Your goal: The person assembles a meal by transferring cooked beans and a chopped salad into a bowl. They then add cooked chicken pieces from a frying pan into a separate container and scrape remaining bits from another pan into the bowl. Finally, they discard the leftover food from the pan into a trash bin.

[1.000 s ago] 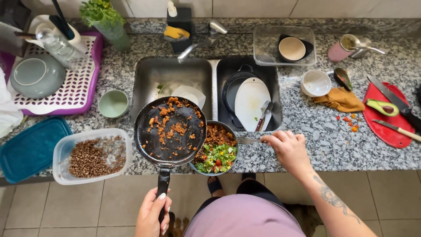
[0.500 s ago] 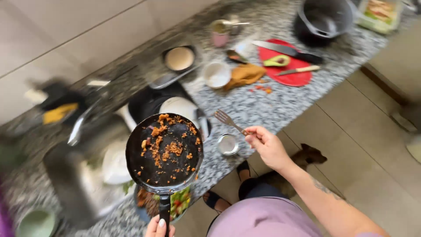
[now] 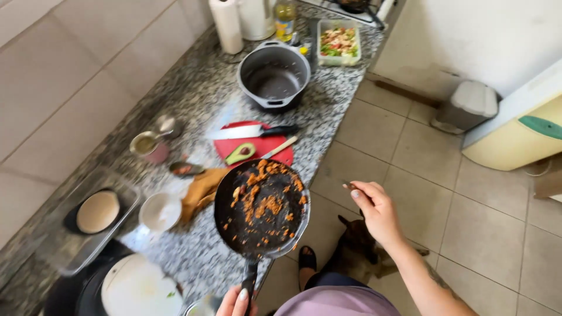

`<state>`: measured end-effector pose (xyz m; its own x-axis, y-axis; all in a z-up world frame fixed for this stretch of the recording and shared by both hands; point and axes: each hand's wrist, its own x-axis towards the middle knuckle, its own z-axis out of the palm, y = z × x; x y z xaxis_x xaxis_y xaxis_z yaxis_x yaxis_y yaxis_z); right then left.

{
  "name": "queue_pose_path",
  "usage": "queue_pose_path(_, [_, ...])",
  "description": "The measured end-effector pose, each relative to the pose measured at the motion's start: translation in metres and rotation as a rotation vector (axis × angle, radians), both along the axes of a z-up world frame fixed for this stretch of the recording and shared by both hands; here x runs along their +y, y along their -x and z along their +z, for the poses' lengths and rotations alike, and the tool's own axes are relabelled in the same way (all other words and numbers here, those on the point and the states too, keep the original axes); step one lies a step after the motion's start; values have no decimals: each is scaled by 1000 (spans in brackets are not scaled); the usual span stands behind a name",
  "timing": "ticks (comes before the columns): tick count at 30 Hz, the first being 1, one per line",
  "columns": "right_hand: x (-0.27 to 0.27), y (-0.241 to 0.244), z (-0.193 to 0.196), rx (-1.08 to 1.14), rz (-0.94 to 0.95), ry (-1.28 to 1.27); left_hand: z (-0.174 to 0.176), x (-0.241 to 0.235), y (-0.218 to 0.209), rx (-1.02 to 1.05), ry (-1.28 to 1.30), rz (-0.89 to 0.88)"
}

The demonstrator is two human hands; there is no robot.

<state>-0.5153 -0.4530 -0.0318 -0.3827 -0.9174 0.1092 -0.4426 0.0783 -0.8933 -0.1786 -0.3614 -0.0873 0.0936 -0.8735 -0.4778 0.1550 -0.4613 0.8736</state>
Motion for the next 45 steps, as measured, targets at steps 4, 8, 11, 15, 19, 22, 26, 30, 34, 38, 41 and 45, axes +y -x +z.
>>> queue_pose_path(4, [-1,49,10,-132,-145,-159,63,-64,84,249,-373,129])
queue_pose_path(8, [-3,53,-19,-367,-202,-27,63,-116,145,193,6,-409])
queue_pose_path(11, [-28,36,-14,-333,-81,-110,50,-148,208,235,35,-380])
queue_pose_path(15, [-82,39,-5,-487,-44,-148,55,-189,285,176,134,-406])
queue_pose_path(19, [-141,90,-10,-578,-115,-2,24,-233,328,-31,509,-475])
queue_pose_path(22, [-186,129,4,-715,-93,1,56,-275,341,22,596,-614])
queue_pose_path(26, [-210,182,6,-775,-135,-165,60,-298,349,-196,374,-773])
queue_pose_path(30, [-229,228,-2,-697,-117,-214,38,-307,346,-355,266,-707])
queue_pose_path(34, [-246,283,6,-567,98,-207,46,-313,349,-379,-19,-595])
queue_pose_path(38, [-280,336,5,-403,309,-415,17,-311,355,-453,82,-355])
queue_pose_path(41, [-330,368,-26,-356,665,-484,14,-297,353,-503,34,-74])
queue_pose_path(45, [-359,334,-9,-409,880,-667,15,-259,354,-484,-188,513])
